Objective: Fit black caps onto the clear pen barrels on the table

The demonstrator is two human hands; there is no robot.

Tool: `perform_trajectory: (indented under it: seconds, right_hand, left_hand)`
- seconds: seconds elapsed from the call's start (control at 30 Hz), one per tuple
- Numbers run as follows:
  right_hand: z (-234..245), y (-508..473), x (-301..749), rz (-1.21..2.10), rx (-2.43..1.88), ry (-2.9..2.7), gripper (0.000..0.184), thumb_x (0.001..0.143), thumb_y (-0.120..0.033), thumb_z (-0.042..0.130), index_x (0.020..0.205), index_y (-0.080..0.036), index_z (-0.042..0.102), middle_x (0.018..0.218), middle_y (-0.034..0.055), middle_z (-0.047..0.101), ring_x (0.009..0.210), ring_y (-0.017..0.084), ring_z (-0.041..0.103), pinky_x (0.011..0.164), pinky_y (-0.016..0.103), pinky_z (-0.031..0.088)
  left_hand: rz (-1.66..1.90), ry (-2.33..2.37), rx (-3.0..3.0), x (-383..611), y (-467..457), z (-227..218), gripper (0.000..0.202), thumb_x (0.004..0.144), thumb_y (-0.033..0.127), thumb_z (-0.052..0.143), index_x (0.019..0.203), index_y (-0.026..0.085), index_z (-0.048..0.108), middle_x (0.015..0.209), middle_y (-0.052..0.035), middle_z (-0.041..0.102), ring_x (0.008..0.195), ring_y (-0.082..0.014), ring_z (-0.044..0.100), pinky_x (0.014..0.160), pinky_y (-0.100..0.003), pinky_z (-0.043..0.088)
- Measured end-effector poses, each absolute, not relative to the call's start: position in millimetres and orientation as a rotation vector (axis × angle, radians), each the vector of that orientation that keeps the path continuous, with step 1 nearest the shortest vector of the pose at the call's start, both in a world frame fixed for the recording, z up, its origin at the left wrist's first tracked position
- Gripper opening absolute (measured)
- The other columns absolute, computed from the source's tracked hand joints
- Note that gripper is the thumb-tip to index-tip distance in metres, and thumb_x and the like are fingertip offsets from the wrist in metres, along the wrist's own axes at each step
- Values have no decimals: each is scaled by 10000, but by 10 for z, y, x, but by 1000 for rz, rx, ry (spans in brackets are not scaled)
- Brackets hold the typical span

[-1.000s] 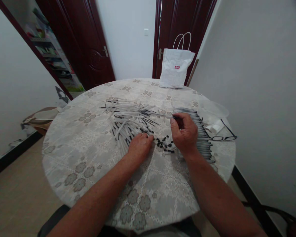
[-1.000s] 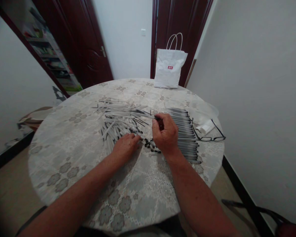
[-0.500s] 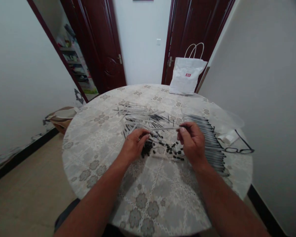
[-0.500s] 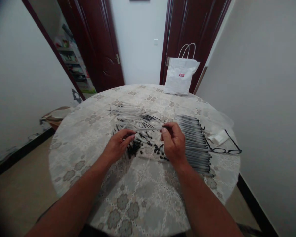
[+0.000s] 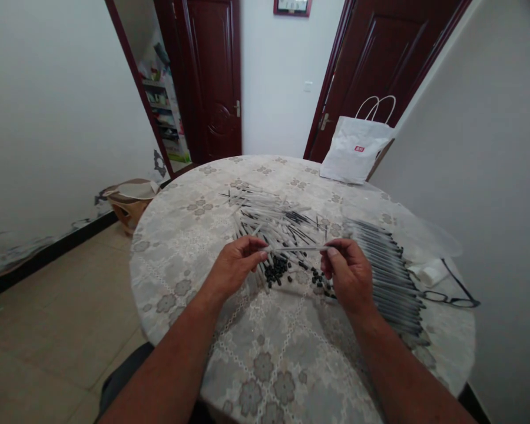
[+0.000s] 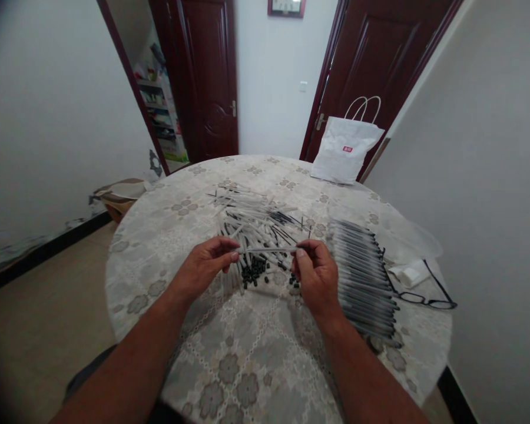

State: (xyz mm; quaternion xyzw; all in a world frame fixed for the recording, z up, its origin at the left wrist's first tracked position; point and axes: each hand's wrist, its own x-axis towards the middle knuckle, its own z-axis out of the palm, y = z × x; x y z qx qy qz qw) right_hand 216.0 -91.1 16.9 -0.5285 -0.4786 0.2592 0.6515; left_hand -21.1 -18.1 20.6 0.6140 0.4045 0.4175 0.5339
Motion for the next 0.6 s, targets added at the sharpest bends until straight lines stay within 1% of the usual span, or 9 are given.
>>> perform_trajectory:
  seconds: [0.1, 0.2, 0.3, 0.37, 0.4, 0.47, 0.53, 0.6]
  right_hand:
    - [165, -907, 2159, 580, -1191, -1079, 134, 929, -338, 629, 978, -214, 619, 685, -27, 630, 520, 108, 542, 449, 210, 429]
    - [159, -906, 2158, 583, -1176, -1070, 137, 928, -337, 637, 987, -213, 624, 684, -28, 635, 524, 106, 546, 450, 204, 431]
    - [140, -906, 2155, 596, -1157, -1074, 140, 928, -336, 641, 992, -212, 626, 662, -30, 630, 521, 109, 542, 452, 204, 430]
    - [118, -904, 2149, 621, -1165, -1094, 140, 927, -332, 645, 994, -211, 627, 675, -23, 644, 523, 109, 545, 456, 206, 430]
    - [104, -903, 2143, 639, -1173, -1111, 140, 927, -331, 647, 995, -209, 628, 685, -18, 654, 522, 108, 545, 458, 207, 429]
    - [72, -901, 2128, 674, -1185, -1144, 146, 925, -332, 652, 996, -205, 630, 713, -6, 676, 520, 106, 544, 461, 210, 427]
    - [40, -901, 2112, 699, -1188, -1168, 159, 922, -338, 656, 1001, -202, 632, 732, 3, 688, 521, 107, 544, 459, 215, 426]
    - [13, -900, 2100, 715, -1193, -1186, 169, 921, -344, 657, 1009, -201, 632, 742, 7, 692, 524, 111, 546, 457, 220, 428]
  left_hand:
    - [1004, 960, 1491, -214, -206, 216, 232, 810, 287, 738, 1016, 180, 735, 739, 9, 653, 662, -125, 590, 670, -260, 476]
    - [1003, 960, 1485, -210, -197, 168, 241, 820, 310, 733, 1023, 181, 736, 734, 4, 652, 670, -136, 599, 681, -273, 481]
    - [1042, 964, 1398, -203, -173, 95, 244, 828, 343, 730, 1005, 179, 695, 759, -13, 677, 668, -145, 616, 668, -278, 494]
    - [1081, 930, 1279, -200, -165, 61, 251, 834, 355, 725, 999, 184, 647, 830, -41, 716, 727, -165, 654, 679, -287, 517]
    - [1095, 904, 1216, -199, -165, 52, 260, 839, 356, 720, 1015, 187, 631, 866, -54, 729, 762, -175, 667, 687, -293, 528]
    - [1099, 855, 1121, -199, -171, 52, 309, 856, 351, 699, 1112, 194, 625, 890, -62, 737, 778, -177, 673, 694, -300, 541]
    - [1088, 825, 1058, -201, -179, 65, 386, 871, 344, 678, 1225, 197, 627, 853, -56, 729, 738, -165, 663, 683, -293, 542]
    - [1079, 802, 998, -203, -182, 78, 391, 885, 338, 657, 1243, 183, 644, 833, -62, 721, 741, -167, 669, 669, -282, 541]
